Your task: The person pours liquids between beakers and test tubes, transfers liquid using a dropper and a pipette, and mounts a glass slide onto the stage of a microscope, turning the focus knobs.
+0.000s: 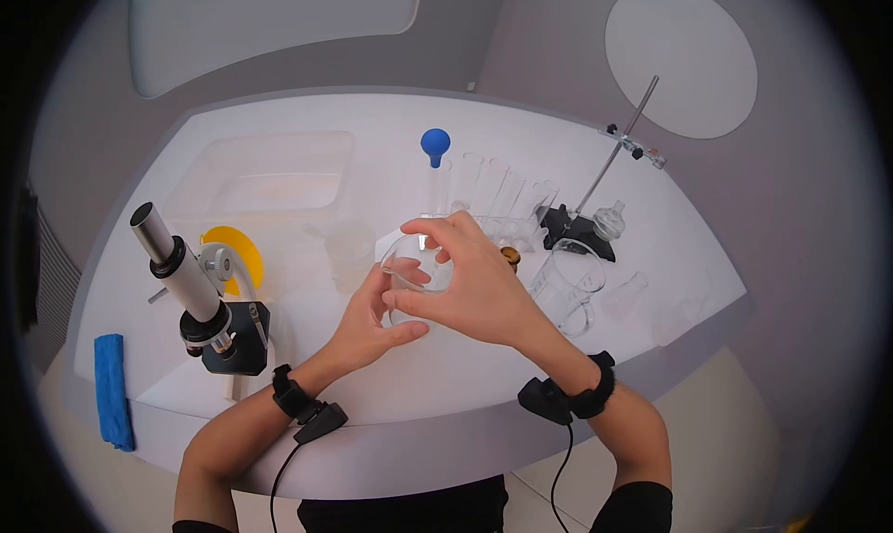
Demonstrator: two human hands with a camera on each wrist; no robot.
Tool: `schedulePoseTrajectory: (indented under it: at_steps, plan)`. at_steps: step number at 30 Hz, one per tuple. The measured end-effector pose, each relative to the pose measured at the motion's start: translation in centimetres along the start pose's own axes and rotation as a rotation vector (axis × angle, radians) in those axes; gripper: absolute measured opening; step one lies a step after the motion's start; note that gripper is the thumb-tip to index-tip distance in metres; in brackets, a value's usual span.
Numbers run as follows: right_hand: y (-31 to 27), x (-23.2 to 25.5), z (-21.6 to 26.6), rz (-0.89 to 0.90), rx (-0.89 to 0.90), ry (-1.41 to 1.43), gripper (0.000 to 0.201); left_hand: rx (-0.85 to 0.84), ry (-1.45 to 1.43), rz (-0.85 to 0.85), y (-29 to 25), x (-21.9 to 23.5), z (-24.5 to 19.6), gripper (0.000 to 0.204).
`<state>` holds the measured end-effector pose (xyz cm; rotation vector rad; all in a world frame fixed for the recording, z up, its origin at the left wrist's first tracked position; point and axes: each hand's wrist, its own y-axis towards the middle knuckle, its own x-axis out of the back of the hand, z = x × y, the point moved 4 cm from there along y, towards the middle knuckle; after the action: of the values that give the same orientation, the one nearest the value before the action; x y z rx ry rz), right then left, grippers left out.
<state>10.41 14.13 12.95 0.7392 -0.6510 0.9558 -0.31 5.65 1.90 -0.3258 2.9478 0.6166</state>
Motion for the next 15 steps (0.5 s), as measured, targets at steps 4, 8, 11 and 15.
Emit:
schedulePoseTrajectory:
  at_steps: [4,8,11,15]
  plan:
    - [0.3,-0.7,-0.6,-0.038,-0.035,-0.010,0.068,-0.062,0.238,-0.044,0.1,0.6,0.2,0.076]
    - [0.0,-1.4,-0.6,-0.037,-0.071,-0.034,0.069,-0.007,0.287,-0.038,0.1,0.3,-0.1,0.076]
    - [-0.5,-2.4,-0.9,-0.052,0.011,-0.084,0.069,0.059,0.262,0.020,0.1,0.2,-0.2,0.076]
    - [-0.4,-1.5,-1.3,-0.012,0.069,-0.048,0.070,-0.001,0.292,0.022,0.1,0.4,0.0,0.077]
